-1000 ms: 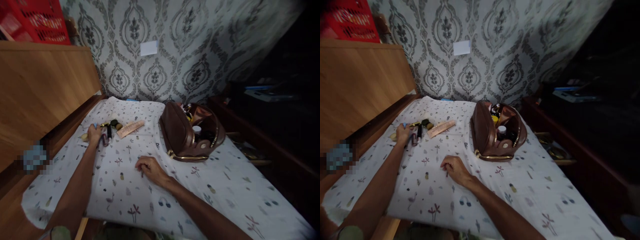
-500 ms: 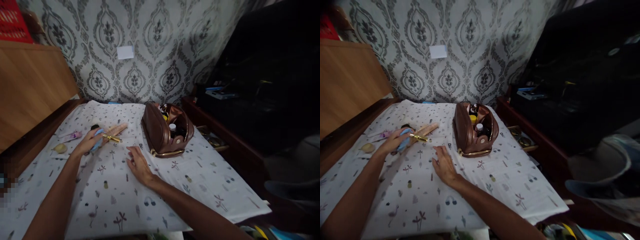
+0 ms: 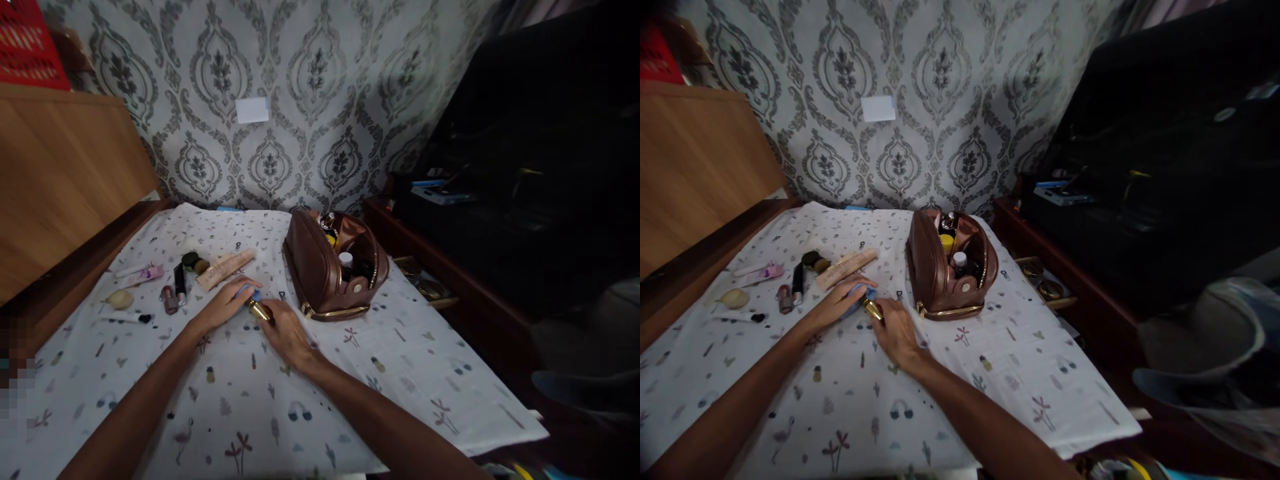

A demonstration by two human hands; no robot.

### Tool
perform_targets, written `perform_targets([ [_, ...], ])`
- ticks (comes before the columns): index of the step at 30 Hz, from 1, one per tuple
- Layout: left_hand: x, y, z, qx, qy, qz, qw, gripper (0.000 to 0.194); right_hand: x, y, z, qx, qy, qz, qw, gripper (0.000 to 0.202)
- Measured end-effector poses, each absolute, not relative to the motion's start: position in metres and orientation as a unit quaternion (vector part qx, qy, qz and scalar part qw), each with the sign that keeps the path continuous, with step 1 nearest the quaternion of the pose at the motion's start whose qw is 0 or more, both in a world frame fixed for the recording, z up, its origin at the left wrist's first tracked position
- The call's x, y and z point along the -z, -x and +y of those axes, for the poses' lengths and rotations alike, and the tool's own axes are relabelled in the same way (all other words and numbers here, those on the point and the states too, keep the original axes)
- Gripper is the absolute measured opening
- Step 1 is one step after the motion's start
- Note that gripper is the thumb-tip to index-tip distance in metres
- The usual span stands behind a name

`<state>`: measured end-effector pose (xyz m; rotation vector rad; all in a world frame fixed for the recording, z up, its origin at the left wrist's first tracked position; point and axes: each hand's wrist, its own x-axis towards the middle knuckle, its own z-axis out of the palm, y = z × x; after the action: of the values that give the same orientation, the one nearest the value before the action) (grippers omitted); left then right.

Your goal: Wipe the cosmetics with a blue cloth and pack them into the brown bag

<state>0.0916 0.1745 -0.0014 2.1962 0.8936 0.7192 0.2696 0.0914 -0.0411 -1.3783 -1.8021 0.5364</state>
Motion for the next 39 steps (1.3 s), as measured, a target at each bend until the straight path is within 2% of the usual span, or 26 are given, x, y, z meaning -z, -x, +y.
perform_targets([
  [3, 0.005, -0.103, 0.167, -0.280, -0.858, 0.321, 0.289, 0.044, 0.042, -0.272, 0.095, -0.260, 0.542, -0.678, 0.424, 0.029],
  [6, 0.011, -0.106, 0.165, -0.263, -0.867, 0.369, 0.207, 0.039, 0.044, -0.273, 0.098, -0.289, 0.523, -0.670, 0.440, 0.027],
  [10, 0.018, -0.105, 0.166, -0.238, -0.868, 0.416, 0.125, 0.036, 0.047, -0.272, 0.098, -0.286, 0.516, -0.684, 0.429, 0.029],
  [14, 0.019, -0.106, 0.165, -0.225, -0.863, 0.440, 0.103, 0.032, 0.049, -0.271, 0.095, -0.251, 0.505, -0.712, 0.417, 0.033],
  [19, 0.018, -0.107, 0.164, -0.210, -0.851, 0.465, 0.121, 0.029, 0.046, -0.270, 0.092, -0.183, 0.506, -0.741, 0.402, 0.030],
  [23, 0.017, -0.107, 0.164, -0.223, -0.844, 0.467, 0.140, 0.031, 0.045, -0.271, 0.091, -0.181, 0.508, -0.743, 0.398, 0.030],
  [28, 0.016, -0.105, 0.167, -0.256, -0.834, 0.457, 0.172, 0.031, 0.043, -0.272, 0.089, -0.250, 0.514, -0.708, 0.415, 0.038],
  [33, 0.016, -0.105, 0.168, -0.294, -0.822, 0.439, 0.212, 0.033, 0.036, -0.272, 0.087, -0.287, 0.502, -0.700, 0.421, 0.033],
  [39, 0.018, -0.108, 0.168, -0.432, -0.706, 0.413, 0.379, 0.046, 0.039, -0.273, 0.093, -0.420, 0.489, -0.606, 0.466, 0.039],
])
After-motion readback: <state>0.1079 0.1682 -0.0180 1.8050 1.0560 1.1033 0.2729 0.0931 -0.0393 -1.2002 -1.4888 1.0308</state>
